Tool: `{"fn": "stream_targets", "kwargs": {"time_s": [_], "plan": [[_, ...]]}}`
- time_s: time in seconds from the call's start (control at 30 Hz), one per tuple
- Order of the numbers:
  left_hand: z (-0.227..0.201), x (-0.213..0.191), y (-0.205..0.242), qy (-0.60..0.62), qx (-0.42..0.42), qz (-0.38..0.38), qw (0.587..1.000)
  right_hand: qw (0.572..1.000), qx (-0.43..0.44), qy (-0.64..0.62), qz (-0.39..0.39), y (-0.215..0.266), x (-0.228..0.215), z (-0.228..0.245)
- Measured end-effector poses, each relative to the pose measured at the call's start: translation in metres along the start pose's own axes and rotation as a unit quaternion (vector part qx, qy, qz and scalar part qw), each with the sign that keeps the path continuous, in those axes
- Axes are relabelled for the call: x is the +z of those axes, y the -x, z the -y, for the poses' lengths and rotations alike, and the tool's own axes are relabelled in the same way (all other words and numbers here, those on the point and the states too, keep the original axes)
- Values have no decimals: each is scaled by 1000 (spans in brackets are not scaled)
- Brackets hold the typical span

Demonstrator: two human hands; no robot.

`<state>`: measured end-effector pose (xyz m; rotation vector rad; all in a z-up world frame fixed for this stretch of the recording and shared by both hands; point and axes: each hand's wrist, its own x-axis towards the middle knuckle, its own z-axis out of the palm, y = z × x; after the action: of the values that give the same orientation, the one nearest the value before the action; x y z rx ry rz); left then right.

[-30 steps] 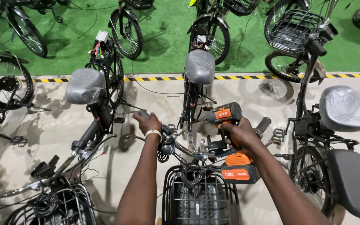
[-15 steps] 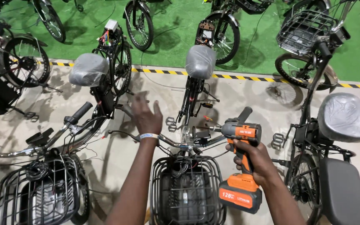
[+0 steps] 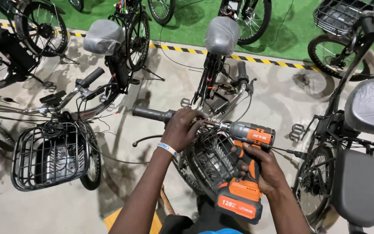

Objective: The person uses a cordless impact driver to tighten bolts on the handlebars of an electric bicycle. They then walk to another bicycle, retrieve a hammer from a basket, and use it to tap a component on the handlebar stem.

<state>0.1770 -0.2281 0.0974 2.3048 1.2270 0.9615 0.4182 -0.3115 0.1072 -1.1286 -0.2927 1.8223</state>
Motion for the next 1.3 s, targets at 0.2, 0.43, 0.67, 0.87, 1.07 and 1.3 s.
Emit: {"fn": "stream_targets", "kwargs": {"time_s": [0.2, 0.43, 0.67, 0.87, 1.07, 1.3], "plan": [[-79, 5, 42, 108, -78, -134, 982, 994, 7, -26, 105, 46, -31, -13], [-138, 39, 120, 110, -141, -93, 979, 995, -3, 9, 102, 126, -72, -34], [-212, 67, 167, 238, -206, -38, 948, 997, -23, 72, 12, 215, -113, -40], [-239, 105, 185, 356, -227, -40, 906, 996, -32, 88, -8, 260, -140, -33], [-271, 139, 178, 460, -270, -59, 844, 991, -67, 111, -37, 285, -162, -21], [-324, 230, 145, 683, -347, -90, 636, 982, -143, 70, -102, 306, -228, 4]]}}
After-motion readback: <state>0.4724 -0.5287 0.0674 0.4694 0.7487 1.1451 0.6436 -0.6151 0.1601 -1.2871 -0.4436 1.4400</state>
